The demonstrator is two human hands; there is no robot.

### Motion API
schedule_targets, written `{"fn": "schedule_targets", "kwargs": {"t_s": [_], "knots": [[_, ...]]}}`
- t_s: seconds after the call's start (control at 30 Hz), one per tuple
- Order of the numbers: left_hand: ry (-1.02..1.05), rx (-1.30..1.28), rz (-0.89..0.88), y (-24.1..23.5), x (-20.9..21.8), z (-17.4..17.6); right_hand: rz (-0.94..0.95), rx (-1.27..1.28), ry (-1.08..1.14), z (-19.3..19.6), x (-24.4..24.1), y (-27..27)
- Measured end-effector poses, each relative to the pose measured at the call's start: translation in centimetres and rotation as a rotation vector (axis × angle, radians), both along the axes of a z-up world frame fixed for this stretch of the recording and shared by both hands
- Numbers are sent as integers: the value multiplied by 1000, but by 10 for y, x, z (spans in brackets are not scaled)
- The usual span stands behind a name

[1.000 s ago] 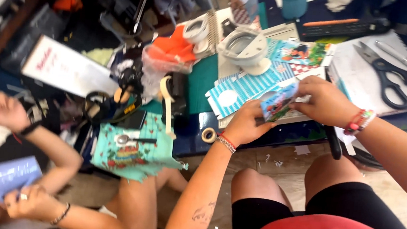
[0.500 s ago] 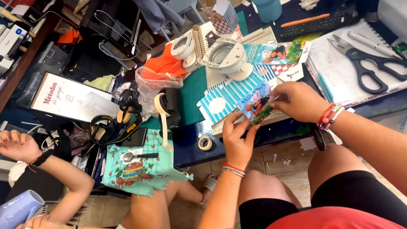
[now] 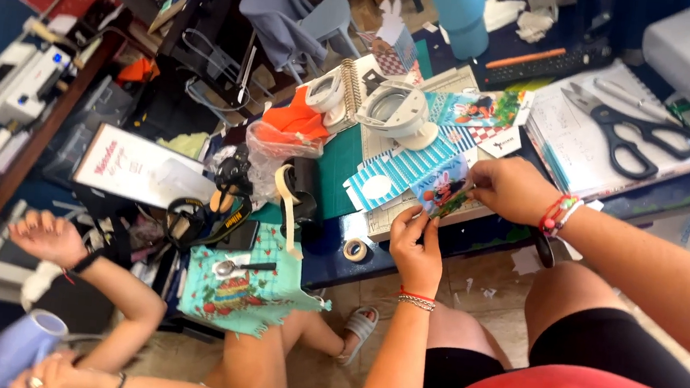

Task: Assembling small decorative paper boxes by folding, applying double-sided tape, and attaching printed images.

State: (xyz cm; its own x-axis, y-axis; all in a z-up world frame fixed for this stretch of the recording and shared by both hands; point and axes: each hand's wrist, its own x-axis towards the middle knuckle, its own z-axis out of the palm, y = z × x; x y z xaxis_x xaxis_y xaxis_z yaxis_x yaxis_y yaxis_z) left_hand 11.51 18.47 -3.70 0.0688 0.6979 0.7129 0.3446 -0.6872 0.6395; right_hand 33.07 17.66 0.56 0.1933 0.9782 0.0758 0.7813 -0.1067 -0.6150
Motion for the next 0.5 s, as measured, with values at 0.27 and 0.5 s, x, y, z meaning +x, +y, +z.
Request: {"fn": "schedule_targets", "kwargs": {"t_s": [0.27, 0.5], "knots": [[-7, -15, 49, 1, -3, -7, 32, 4, -193, -6, 4, -7], [28, -59, -12, 2, -6, -8, 53, -6, -184, 27, -9, -34]]}}
